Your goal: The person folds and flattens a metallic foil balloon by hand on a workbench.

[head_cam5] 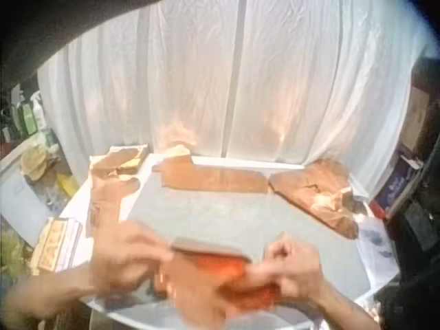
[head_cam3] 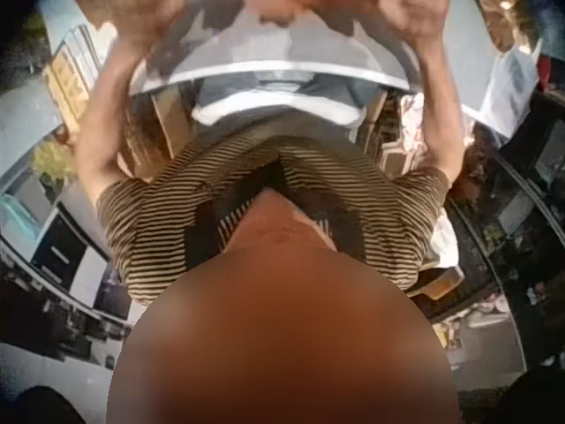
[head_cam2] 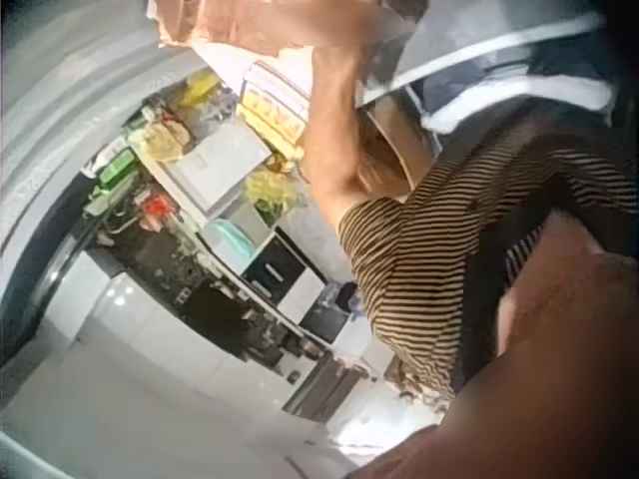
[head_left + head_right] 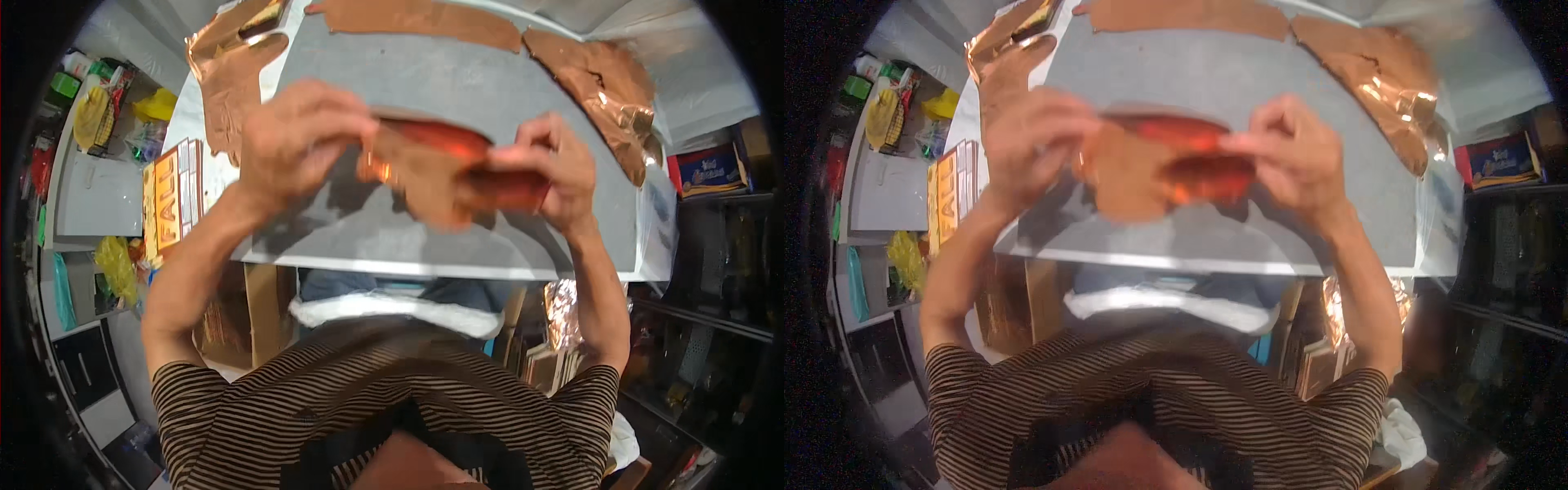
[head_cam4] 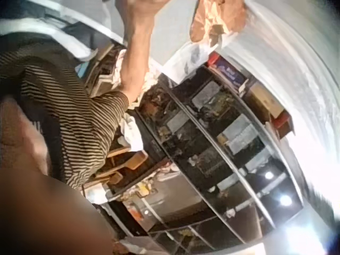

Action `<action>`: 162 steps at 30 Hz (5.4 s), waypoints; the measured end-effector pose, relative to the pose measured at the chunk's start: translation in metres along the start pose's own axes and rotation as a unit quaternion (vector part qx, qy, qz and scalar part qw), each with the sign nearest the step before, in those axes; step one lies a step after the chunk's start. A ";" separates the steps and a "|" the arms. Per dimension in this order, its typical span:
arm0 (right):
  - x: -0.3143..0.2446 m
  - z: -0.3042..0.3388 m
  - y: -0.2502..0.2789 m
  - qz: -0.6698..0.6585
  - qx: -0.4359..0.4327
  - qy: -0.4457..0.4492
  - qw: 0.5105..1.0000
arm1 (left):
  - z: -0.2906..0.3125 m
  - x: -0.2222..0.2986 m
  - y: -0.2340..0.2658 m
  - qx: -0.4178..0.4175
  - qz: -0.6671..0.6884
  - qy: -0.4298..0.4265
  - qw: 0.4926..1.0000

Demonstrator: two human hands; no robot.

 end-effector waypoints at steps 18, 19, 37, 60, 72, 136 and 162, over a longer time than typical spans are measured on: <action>-0.068 0.100 -0.048 0.022 -0.075 -0.154 0.985 | 0.102 0.063 -0.028 -0.144 0.127 0.137 0.972; -0.071 0.099 -0.048 0.006 -0.078 -0.185 0.980 | 0.102 0.064 -0.028 -0.148 0.132 0.150 0.969; -0.075 0.079 -0.056 0.069 -0.092 -0.321 0.940 | 0.076 0.075 -0.033 -0.216 0.070 0.268 0.936; -0.068 0.064 -0.052 0.105 -0.193 -0.384 0.897 | 0.078 0.074 -0.029 -0.136 -0.037 0.296 0.945; -0.069 0.063 -0.053 0.090 -0.176 -0.389 0.900 | 0.082 0.122 -0.072 -0.259 0.008 0.053 0.964; -0.091 0.097 -0.061 0.233 -0.189 0.050 0.953 | 0.088 0.120 -0.073 -0.262 0.010 0.044 0.964; -0.100 0.028 -0.001 0.091 -0.087 -0.034 0.991 | 0.007 0.109 -0.011 -0.190 0.166 0.183 0.950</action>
Point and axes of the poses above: each hand's wrist, its own z-axis away from the middle knuckle, its own y-axis out of the back of the hand, x = y × z, the point moved 1 cm from there along -z, towards the middle knuckle, and after that the axes turned 2 degrees about -x, right-handed, at the moved point
